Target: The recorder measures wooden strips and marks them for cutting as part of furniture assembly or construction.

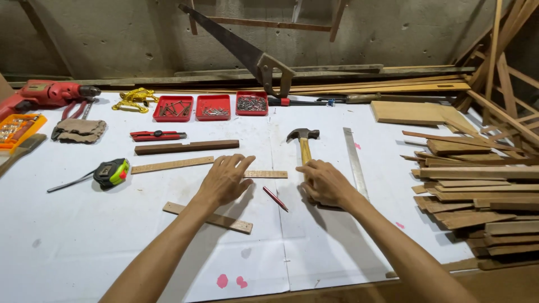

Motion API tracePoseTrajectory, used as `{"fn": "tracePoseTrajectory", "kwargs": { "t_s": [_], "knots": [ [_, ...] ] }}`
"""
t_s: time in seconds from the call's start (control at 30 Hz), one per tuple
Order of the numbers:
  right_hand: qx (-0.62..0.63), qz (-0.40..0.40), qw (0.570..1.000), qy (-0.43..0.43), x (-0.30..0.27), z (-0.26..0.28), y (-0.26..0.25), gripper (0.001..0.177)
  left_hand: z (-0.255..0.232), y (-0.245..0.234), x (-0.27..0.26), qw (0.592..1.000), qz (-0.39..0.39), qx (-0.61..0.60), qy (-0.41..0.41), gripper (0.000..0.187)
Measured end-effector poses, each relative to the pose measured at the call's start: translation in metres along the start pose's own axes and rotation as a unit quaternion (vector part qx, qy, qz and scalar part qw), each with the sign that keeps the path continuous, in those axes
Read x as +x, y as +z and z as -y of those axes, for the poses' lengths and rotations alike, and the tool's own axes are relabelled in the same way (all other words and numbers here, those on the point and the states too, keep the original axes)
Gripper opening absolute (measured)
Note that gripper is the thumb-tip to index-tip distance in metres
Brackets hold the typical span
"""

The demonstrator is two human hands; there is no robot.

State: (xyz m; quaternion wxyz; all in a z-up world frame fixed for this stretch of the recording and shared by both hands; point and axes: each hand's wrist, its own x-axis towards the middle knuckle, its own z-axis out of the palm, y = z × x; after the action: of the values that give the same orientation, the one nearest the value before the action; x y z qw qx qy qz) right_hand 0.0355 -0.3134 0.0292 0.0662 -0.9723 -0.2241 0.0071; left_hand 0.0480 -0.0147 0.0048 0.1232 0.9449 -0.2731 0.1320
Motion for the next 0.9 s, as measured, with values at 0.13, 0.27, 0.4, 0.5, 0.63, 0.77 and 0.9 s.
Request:
{"fn": "tracePoseTrajectory", "kwargs": {
  "t_s": [0.13, 0.27, 0.4, 0.5, 0.63, 0.77, 0.9],
  "knots": [
    [0.012, -0.095, 0.994, -0.055, -0.040, -0.038, -0.020, 0.039, -0.039, 0.005, 0.027, 0.998, -0.004, 0.011, 0.060, 0.061],
    [0.007, -0.064, 0.998, 0.020, -0.077, -0.071, -0.032, 0.038, -0.092, 0.010, 0.059, 0.993, 0.033, 0.032, 0.106, 0.061],
    [0.047, 0.006, 0.994, 0.094, -0.100, -0.086, -0.037, 0.038, -0.140, 0.023, 0.080, 0.988, 0.056, 0.020, 0.144, 0.056],
    [0.082, 0.079, 0.985, 0.132, -0.113, -0.070, -0.051, 0.048, -0.161, 0.045, 0.090, 0.984, 0.074, 0.003, 0.163, 0.054],
    [0.064, 0.088, 0.986, 0.124, -0.115, -0.087, -0.018, 0.042, -0.188, 0.047, 0.090, 0.976, 0.148, 0.002, 0.158, 0.059],
    [0.113, 0.042, 0.990, 0.079, -0.121, -0.098, -0.008, 0.040, -0.194, 0.054, 0.095, 0.965, 0.210, -0.010, 0.156, 0.042],
    [0.140, -0.003, 0.989, 0.043, -0.123, -0.111, 0.007, 0.034, -0.197, 0.054, 0.108, 0.962, 0.228, -0.006, 0.153, 0.031]
  ]
}}
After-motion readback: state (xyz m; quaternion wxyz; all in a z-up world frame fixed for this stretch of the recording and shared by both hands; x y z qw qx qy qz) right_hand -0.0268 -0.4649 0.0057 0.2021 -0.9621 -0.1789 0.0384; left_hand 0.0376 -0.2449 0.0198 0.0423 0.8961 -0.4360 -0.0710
